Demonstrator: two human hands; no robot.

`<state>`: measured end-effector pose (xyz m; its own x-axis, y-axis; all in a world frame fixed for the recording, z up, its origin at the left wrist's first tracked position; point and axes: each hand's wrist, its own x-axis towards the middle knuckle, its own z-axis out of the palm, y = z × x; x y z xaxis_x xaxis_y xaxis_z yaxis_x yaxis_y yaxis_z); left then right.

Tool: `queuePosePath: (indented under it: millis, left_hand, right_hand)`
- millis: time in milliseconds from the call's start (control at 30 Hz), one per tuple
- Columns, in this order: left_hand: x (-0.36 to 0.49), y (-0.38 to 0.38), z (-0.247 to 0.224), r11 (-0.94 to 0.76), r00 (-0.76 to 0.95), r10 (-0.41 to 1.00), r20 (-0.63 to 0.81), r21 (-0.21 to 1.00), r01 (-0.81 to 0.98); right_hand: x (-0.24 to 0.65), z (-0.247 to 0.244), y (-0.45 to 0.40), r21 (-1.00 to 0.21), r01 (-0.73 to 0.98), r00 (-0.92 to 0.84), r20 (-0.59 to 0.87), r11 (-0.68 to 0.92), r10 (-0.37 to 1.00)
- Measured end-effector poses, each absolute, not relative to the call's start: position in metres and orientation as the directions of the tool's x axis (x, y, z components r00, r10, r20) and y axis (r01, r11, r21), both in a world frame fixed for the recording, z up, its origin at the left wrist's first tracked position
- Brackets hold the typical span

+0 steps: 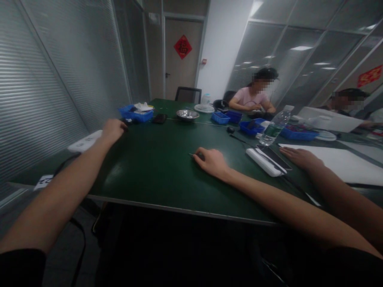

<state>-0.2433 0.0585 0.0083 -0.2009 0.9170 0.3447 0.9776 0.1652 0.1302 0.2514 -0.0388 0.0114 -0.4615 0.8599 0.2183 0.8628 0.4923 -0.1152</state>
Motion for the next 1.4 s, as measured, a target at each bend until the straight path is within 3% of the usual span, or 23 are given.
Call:
queuePosePath:
  millis: [900,1400]
  left_hand:
    - [-0.232,0.062,0.002,0.132,-0.139,0.911,0.389,0.046,0.99]
    - [-0.228,0.07,-0.009,0.124,-0.199,0.887,0.416,0.2,0.972]
  right_hand:
    - [0.25,0.014,-0.042,-0.095,0.866,-0.467,0.2,0.491,0.861]
    - [0.249,0.017,-0.044,-0.093,0.866,-0.466,0.199,0.491,0.862]
